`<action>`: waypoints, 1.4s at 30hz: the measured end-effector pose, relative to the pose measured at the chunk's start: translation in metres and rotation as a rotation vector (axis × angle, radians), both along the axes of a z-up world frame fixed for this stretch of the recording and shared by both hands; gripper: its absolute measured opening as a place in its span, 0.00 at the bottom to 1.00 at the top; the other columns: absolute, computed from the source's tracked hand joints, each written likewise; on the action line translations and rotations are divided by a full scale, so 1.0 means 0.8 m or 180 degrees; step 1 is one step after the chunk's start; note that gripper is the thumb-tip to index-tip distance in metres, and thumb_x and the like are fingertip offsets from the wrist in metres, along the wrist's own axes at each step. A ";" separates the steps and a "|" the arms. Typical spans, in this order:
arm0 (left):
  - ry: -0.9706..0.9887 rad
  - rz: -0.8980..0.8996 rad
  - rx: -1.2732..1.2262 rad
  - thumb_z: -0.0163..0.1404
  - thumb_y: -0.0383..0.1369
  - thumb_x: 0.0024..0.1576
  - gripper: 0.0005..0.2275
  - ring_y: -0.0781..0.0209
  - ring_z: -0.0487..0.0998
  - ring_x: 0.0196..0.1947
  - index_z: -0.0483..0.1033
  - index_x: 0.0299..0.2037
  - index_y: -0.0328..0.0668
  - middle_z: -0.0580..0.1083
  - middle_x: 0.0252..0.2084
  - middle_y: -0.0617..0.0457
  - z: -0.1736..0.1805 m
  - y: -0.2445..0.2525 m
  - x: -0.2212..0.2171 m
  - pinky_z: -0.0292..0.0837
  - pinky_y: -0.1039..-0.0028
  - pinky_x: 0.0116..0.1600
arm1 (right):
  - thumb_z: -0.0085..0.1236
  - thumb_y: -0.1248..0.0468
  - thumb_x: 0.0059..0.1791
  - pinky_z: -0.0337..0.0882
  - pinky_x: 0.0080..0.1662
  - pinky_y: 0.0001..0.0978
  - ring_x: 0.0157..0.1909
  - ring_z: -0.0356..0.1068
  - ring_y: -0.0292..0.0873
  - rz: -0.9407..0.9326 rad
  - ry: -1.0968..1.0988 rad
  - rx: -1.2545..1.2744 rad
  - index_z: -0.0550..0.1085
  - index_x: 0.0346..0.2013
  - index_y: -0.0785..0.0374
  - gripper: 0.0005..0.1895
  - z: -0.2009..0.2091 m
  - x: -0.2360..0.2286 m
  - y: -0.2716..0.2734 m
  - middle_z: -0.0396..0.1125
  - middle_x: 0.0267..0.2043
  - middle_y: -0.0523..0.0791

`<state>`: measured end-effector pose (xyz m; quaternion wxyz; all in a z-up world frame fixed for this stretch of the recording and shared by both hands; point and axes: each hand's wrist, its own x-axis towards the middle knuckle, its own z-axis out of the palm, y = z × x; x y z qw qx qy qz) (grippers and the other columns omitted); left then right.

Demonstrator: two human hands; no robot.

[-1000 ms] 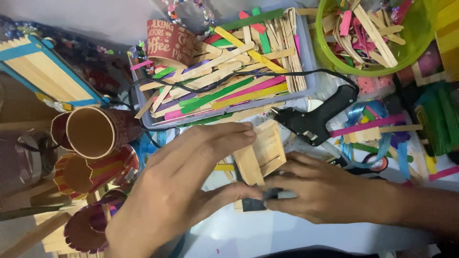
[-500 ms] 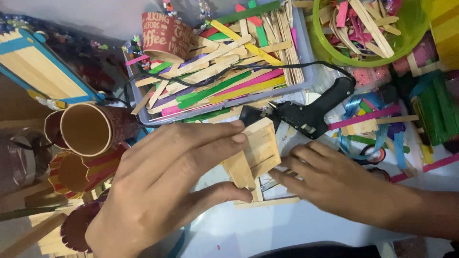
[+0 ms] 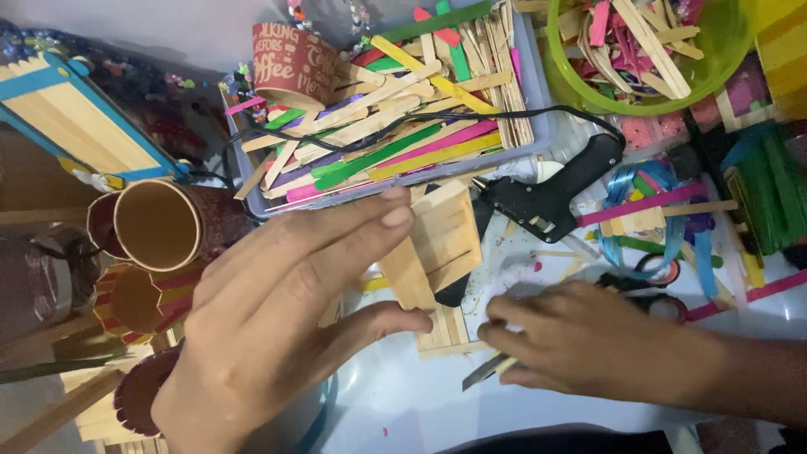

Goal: Assembling a small wooden structure using a hot glue gun and popsicle sticks, including applying glue, joining pieces, and sanding the finished product.

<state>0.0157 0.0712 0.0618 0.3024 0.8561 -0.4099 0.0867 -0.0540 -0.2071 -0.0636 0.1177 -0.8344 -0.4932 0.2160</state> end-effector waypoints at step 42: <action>0.1117 0.0384 0.1584 0.64 0.43 0.50 0.33 0.40 0.76 0.49 0.69 0.63 0.35 0.76 0.50 0.43 -0.141 -0.024 -0.012 0.70 0.56 0.52 | 0.58 0.49 0.47 0.79 0.24 0.40 0.37 0.77 0.38 -0.1336 0.0017 0.0089 0.74 0.60 0.42 0.25 0.018 0.045 -0.082 0.73 0.47 0.35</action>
